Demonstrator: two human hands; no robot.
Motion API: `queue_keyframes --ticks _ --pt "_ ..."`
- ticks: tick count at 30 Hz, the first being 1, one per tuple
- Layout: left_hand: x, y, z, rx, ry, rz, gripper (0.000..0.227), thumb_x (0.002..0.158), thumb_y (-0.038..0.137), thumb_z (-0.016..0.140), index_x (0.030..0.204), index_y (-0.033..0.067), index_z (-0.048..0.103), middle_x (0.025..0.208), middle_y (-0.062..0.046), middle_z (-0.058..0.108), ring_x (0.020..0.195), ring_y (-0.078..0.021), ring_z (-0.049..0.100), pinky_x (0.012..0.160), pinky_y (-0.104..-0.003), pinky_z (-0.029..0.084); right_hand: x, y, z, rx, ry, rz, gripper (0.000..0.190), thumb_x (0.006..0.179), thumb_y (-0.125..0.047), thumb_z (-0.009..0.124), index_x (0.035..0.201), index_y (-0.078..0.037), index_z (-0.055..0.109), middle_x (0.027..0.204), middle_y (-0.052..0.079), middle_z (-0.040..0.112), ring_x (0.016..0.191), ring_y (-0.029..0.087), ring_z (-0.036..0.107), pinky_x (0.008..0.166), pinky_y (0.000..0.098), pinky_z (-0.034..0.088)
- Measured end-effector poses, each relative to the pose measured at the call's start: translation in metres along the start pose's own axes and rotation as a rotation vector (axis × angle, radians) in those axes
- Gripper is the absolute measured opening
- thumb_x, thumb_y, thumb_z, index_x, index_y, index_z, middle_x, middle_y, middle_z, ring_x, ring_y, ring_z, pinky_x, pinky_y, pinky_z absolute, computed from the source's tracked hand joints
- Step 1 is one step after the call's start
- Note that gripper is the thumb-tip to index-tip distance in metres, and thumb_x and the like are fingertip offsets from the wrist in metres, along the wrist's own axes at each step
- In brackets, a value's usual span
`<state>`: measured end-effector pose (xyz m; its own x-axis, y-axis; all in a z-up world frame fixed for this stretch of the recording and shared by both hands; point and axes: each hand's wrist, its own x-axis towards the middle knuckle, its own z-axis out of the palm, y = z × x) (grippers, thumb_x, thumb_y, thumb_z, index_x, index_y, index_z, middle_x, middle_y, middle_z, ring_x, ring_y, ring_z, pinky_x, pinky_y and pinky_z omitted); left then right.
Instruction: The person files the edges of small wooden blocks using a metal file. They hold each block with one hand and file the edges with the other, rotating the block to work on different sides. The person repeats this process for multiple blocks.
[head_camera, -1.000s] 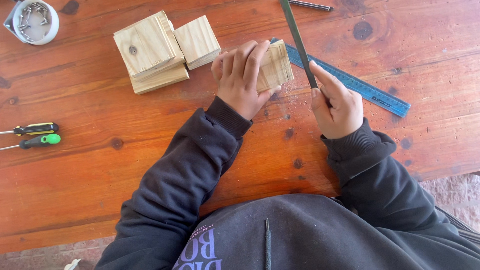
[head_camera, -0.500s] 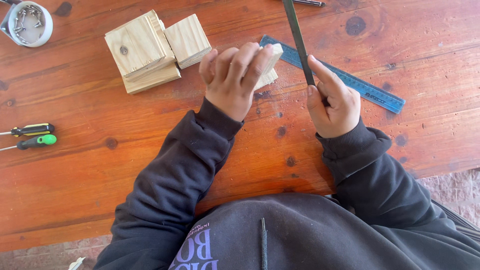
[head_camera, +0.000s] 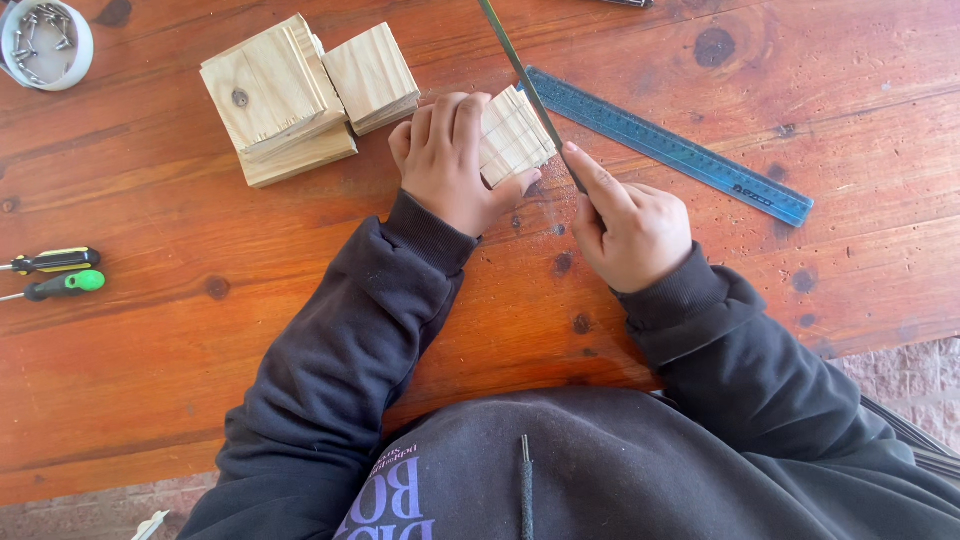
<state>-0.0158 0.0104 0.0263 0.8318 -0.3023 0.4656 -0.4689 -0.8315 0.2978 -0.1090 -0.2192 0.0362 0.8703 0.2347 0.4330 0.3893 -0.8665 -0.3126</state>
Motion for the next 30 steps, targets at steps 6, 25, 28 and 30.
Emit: queue_keyframes --ticks 6,25,28,30 --pt "-0.003 0.000 0.006 0.037 -0.060 -0.025 0.091 0.075 0.083 0.079 0.133 0.0153 0.063 0.132 -0.004 0.060 0.115 -0.0309 0.058 0.093 -0.051 0.042 0.004 0.001 0.010 -0.056 -0.061 -0.015 0.056 0.101 -0.008 0.064 0.158 -0.010 0.064 0.073 0.007 0.070 0.064 0.028 0.068 0.060 0.0446 0.055" --pt "-0.007 -0.003 0.020 -0.010 -0.004 -0.027 0.089 0.081 0.083 0.075 0.135 0.0131 0.060 0.135 -0.007 0.060 0.118 -0.0325 0.059 0.093 -0.052 0.044 0.010 -0.007 0.000 -0.159 -0.112 -0.016 0.053 0.102 -0.008 0.065 0.154 -0.014 0.069 0.073 0.002 0.065 0.064 0.027 0.067 0.054 0.0429 0.051" --pt "-0.008 -0.004 0.022 -0.012 0.008 -0.024 0.089 0.080 0.082 0.076 0.135 0.0138 0.060 0.134 -0.006 0.060 0.116 -0.0310 0.061 0.094 -0.049 0.042 0.010 0.000 0.000 -0.162 -0.133 -0.049 0.055 0.104 -0.009 0.066 0.159 -0.016 0.067 0.074 0.002 0.066 0.065 0.027 0.066 0.055 0.0438 0.050" --pt "-0.010 -0.004 0.024 -0.004 0.019 -0.026 0.089 0.084 0.085 0.070 0.135 0.0127 0.060 0.135 -0.007 0.060 0.117 -0.0306 0.061 0.096 -0.049 0.043 0.010 -0.002 -0.002 -0.166 -0.151 -0.024 0.052 0.106 -0.011 0.066 0.157 -0.016 0.069 0.067 0.003 0.062 0.056 0.026 0.060 0.051 0.0432 0.048"
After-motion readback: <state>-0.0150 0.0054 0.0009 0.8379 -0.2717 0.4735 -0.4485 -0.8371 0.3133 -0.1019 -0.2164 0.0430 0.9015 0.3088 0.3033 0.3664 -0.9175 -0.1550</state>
